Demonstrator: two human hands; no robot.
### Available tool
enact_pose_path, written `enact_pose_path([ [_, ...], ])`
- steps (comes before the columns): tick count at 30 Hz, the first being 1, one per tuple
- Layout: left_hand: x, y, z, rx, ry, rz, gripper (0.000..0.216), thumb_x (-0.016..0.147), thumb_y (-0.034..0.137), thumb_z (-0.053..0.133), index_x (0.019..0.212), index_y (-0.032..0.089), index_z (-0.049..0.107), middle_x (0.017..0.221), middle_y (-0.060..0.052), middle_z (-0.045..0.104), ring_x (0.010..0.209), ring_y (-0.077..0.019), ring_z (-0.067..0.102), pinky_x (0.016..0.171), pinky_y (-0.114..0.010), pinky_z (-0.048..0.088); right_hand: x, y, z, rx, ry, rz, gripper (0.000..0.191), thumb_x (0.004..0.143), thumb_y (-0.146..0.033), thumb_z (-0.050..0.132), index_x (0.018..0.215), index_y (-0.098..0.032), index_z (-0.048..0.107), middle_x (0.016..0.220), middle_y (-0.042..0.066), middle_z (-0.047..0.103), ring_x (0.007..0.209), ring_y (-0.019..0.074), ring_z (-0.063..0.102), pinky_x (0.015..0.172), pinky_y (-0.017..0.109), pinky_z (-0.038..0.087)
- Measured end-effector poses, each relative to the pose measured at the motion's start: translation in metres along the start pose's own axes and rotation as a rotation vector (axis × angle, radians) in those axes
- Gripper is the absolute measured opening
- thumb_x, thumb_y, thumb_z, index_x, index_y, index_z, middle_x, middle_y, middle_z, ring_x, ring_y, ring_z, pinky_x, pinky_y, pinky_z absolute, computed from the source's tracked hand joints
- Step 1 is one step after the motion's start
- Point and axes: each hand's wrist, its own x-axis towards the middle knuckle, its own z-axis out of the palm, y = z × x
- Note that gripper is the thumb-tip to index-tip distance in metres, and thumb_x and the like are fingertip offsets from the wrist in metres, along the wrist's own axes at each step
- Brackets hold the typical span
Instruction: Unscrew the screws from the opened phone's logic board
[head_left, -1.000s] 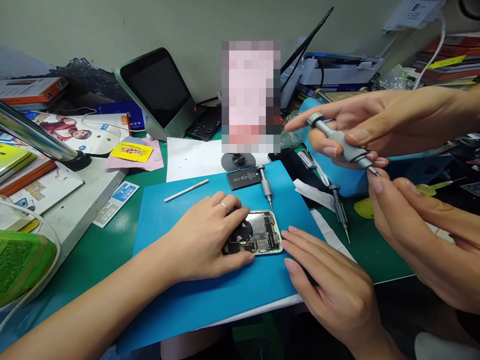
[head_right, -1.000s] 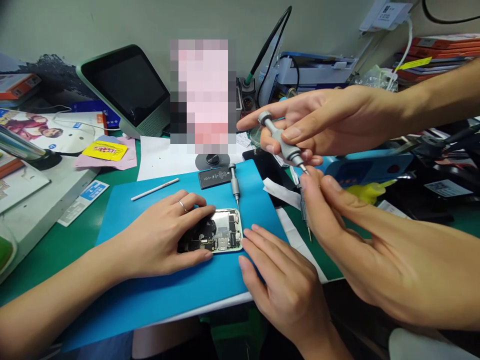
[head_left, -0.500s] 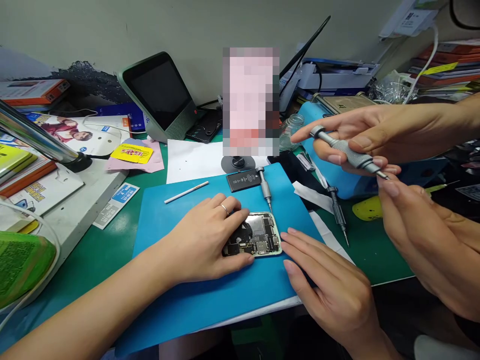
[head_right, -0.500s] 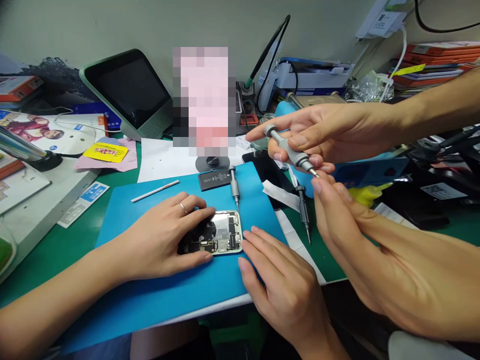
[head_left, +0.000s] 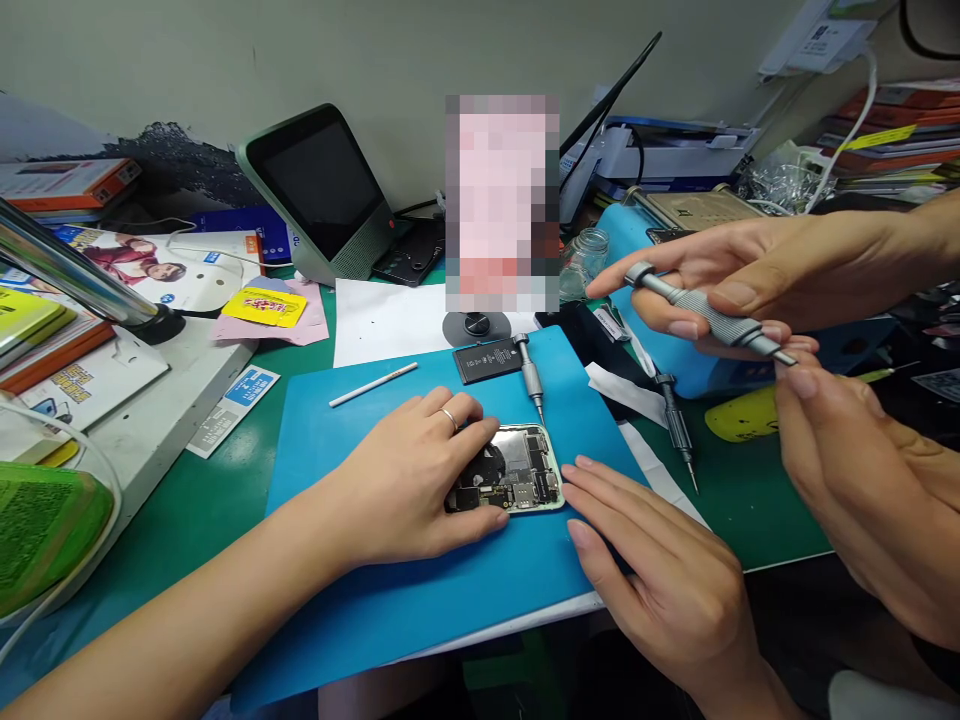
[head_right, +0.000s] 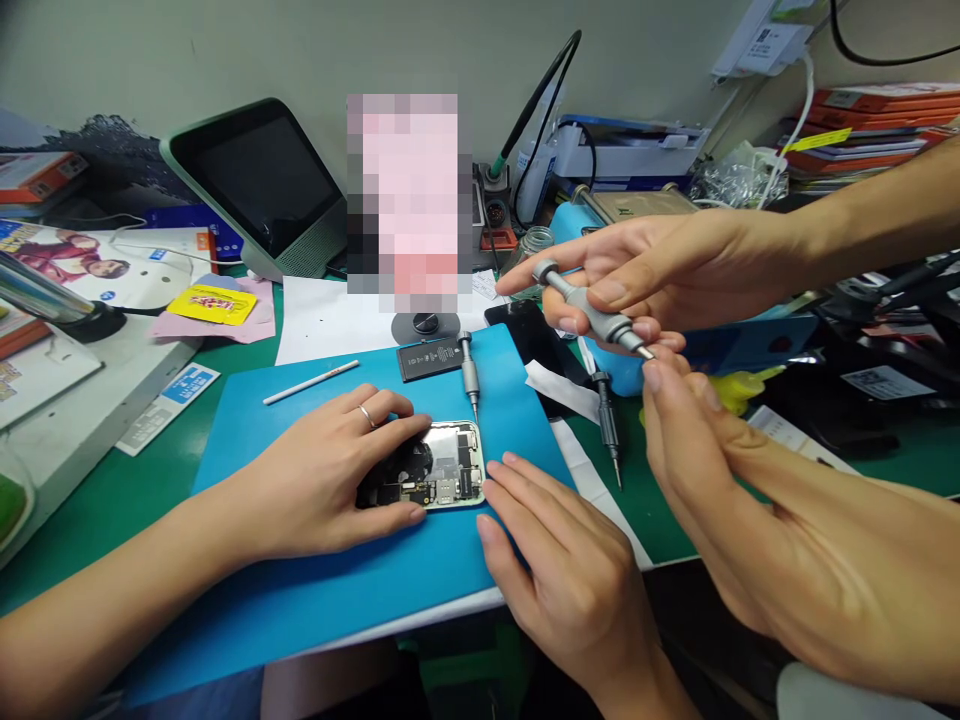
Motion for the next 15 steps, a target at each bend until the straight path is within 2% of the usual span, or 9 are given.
enact_pose_path([
  [15,-0.0001,-0.0003,0.0001,-0.006,-0.007,-0.003,0.054,0.098,0.057,0.070,0.129,0.012,0.072,0.124,-0.015,0.069,0.099,-0.0315,0.062,0.084,-0.051,0.055,0.0009,0.0018,0.0016,0.013,0.000,0.009,0.024,0.099,-0.014,0.073,0.122,-0.016,0.080,0.122,0.011,0.086,0.118,0.0267,0.083,0.099,0.038,0.073],
])
